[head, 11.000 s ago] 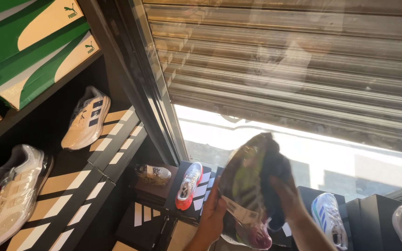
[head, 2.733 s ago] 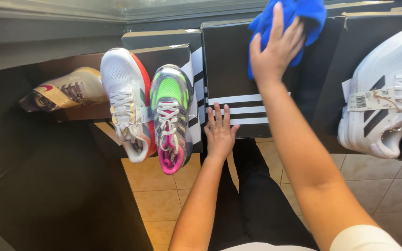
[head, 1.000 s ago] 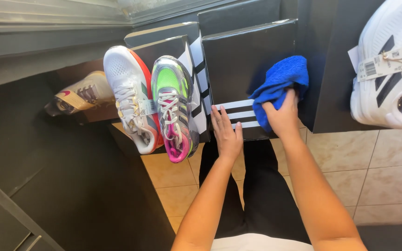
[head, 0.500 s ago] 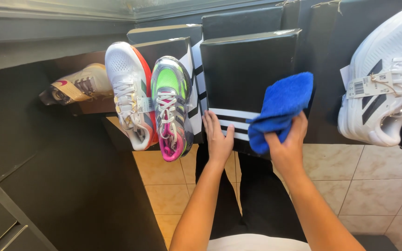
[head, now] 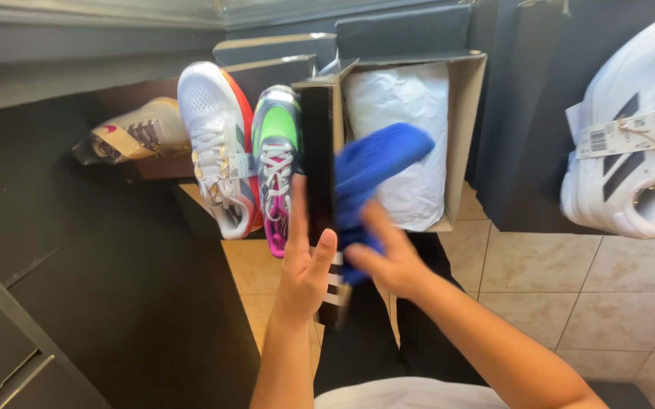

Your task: Cleaning and wiping down shoe boxes using a cloth

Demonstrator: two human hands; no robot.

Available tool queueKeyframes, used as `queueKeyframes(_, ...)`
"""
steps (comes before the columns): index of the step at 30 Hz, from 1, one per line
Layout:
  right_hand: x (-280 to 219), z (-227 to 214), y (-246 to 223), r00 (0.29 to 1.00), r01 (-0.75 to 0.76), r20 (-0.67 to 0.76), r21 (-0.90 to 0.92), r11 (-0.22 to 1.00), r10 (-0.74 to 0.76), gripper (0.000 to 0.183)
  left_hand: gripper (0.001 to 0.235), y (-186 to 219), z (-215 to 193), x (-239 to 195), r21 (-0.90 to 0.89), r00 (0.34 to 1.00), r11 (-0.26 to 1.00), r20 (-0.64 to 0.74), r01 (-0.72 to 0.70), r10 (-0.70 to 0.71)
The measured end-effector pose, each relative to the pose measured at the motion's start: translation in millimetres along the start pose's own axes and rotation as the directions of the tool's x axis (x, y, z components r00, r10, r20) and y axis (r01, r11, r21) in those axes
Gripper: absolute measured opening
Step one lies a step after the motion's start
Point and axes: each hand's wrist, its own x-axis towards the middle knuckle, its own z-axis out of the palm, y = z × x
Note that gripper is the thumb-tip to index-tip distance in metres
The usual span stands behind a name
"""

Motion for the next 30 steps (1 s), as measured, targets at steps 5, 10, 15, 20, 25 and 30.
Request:
queueKeyframes(5, 35, 48, 68, 0.825, 0.544, 0.393, -0.361, 0.758, -0.405, 0.056, 0.071, -24, -40, 6, 0.163, 0.989, 0.984, -0.114, -0.073, 0.093)
queueKeyframes(10, 131, 80, 22, 0.862, 0.395, -0.125, -0.438, 0.807, -0.49, 0.067, 0.065, -24, -59, 17, 0.224, 0.986, 0.967, -0.091, -0.118, 0.141)
queueKeyframes(15, 80, 109, 44, 0.755, 0.586, 0.037, -0.486, 0.648, -0.655, 0.056, 0.062, -19, -66, 24, 0.175, 0.984, 0.979, -0.13, -0.1, 0.124)
queueKeyframes(20, 72, 69, 86, 0.83, 0.551, 0.041, -0.203, 0.809, -0.556, 0.056, 0.062, -18, -71, 22, 0.16, 0.982, 0.982, -0.138, -0.104, 0.127)
queueKeyframes(25, 151, 74, 23, 0.886, 0.324, -0.181, -0.417, 0.849, -0.427, 0.053, 0.06, -7, -65, 18, 0.278, 0.987, 0.949, -0.024, -0.146, 0.159)
queueKeyframes(30, 45, 105, 85, 0.681, 0.644, 0.038, -0.507, 0.573, -0.732, 0.052, 0.062, -27, -68, 22, 0.164, 0.98, 0.97, -0.051, -0.181, 0.191)
